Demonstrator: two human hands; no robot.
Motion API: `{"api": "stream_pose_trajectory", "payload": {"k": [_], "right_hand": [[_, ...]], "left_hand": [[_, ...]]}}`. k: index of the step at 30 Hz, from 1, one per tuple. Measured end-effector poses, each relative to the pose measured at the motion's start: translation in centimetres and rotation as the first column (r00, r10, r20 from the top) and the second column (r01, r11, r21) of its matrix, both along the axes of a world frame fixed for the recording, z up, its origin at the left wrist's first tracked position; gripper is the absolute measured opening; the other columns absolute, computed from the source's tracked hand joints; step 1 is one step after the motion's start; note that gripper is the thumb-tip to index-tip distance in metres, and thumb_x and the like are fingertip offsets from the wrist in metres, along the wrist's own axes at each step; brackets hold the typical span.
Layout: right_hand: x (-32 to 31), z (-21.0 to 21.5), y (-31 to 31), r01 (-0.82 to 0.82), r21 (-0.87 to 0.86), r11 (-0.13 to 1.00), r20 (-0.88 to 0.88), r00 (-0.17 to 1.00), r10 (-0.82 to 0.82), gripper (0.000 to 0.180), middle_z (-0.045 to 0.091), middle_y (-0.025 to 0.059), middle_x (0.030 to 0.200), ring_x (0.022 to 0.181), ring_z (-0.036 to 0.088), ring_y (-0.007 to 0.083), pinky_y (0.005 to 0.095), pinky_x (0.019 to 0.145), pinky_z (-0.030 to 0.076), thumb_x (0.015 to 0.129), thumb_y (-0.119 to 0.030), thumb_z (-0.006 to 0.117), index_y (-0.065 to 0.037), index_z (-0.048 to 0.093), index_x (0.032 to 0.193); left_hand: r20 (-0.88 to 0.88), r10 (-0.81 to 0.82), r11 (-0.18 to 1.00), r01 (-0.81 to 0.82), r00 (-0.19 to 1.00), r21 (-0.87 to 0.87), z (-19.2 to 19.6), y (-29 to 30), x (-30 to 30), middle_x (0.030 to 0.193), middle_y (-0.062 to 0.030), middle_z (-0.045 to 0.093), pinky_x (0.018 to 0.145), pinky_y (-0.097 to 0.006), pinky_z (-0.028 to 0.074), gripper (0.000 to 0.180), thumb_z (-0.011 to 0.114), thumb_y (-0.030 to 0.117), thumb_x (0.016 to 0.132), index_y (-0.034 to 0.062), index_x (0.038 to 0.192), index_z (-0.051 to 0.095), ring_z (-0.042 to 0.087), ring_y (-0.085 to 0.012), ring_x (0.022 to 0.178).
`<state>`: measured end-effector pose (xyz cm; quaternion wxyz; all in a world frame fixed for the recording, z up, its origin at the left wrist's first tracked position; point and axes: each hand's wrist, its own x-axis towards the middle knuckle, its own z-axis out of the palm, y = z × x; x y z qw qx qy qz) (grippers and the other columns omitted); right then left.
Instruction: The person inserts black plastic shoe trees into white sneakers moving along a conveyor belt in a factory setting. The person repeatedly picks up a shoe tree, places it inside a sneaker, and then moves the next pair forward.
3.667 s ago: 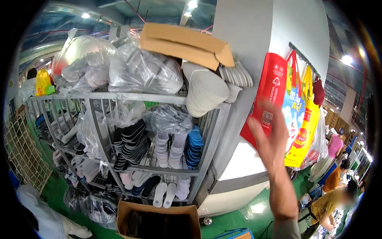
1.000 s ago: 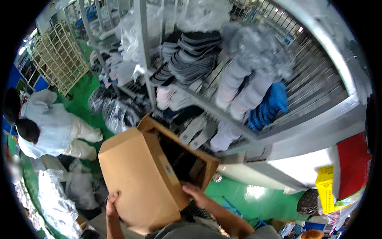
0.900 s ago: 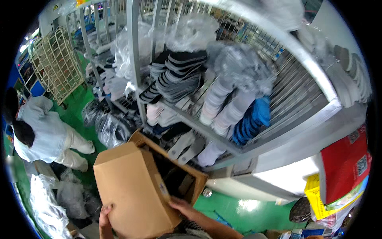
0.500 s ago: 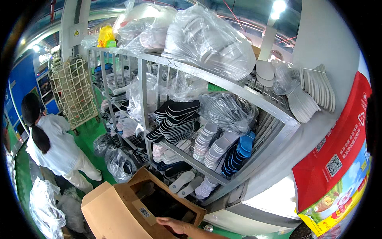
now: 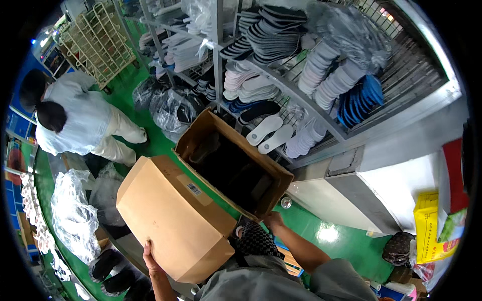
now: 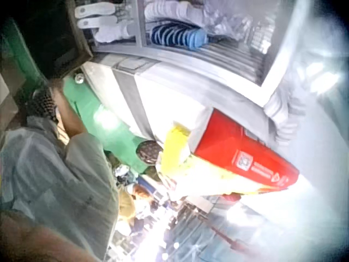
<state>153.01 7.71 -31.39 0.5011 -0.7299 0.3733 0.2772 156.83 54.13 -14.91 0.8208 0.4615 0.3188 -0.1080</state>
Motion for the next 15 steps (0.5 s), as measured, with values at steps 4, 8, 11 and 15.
{"api": "stream_pose_trajectory", "payload": {"k": [4,8,11,15], "right_hand": [[-0.2,-13.6,-1.6,0.456,-0.128,0.881,0.075,0.89,-0.45,0.036,0.07,0.0111,0.087,0.07,0.063,0.02,0.0381,0.058,0.05,0.081,-0.028,0.081,0.0,0.074,0.102],[7.7,-21.4,-2.1,0.316,-0.362,0.877,-0.066,0.93,-0.362,0.06,0.071,0.0172,0.095,0.079,0.067,0.0272,0.0446,0.067,0.053,0.079,-0.044,0.083,0.009,0.07,0.103],[8.8,-33.0,-3.7,0.439,-0.236,0.867,-0.297,0.817,-0.494,0.077,0.072,0.0203,0.095,0.095,0.069,0.0331,0.0484,0.084,0.053,0.077,-0.059,0.08,0.013,0.069,0.102],[9.3,-43.1,-4.8,0.136,-0.389,0.911,-0.398,0.867,-0.299,0.085,0.068,0.025,0.113,0.112,0.064,0.031,0.0467,0.093,0.05,0.075,-0.064,0.08,0.012,0.066,0.11]], "left_hand": [[-0.141,-0.032,0.995,0.044,0.989,0.084,-2.0,1.0,-0.1,0.141,-0.0216,0.052,0.103,-0.047,0.047,0.084,0.065,0.051,0.087,0.0019,0.15,0.038,0.055,-0.035,0.124],[-0.246,0.141,0.963,-0.075,0.959,0.258,-1.9,-3.5,1.3,0.143,-0.0208,0.051,0.104,-0.05,0.046,0.089,0.061,0.06,0.086,0.0041,0.151,0.039,0.053,-0.036,0.126],[-0.304,0.202,0.94,-0.097,0.931,0.328,-8.0,3.0,-3.1,0.143,-0.0213,0.051,0.104,-0.05,0.047,0.082,0.058,0.056,0.09,0.0026,0.15,0.04,0.054,-0.0368,0.125],[-0.519,0.241,0.812,0.122,0.82,0.571,-6.5,-3.0,2.5,0.15,-0.0265,0.042,0.106,-0.059,0.041,0.083,0.053,0.059,0.092,0.0016,0.151,0.04,0.046,-0.0456,0.131]]}}
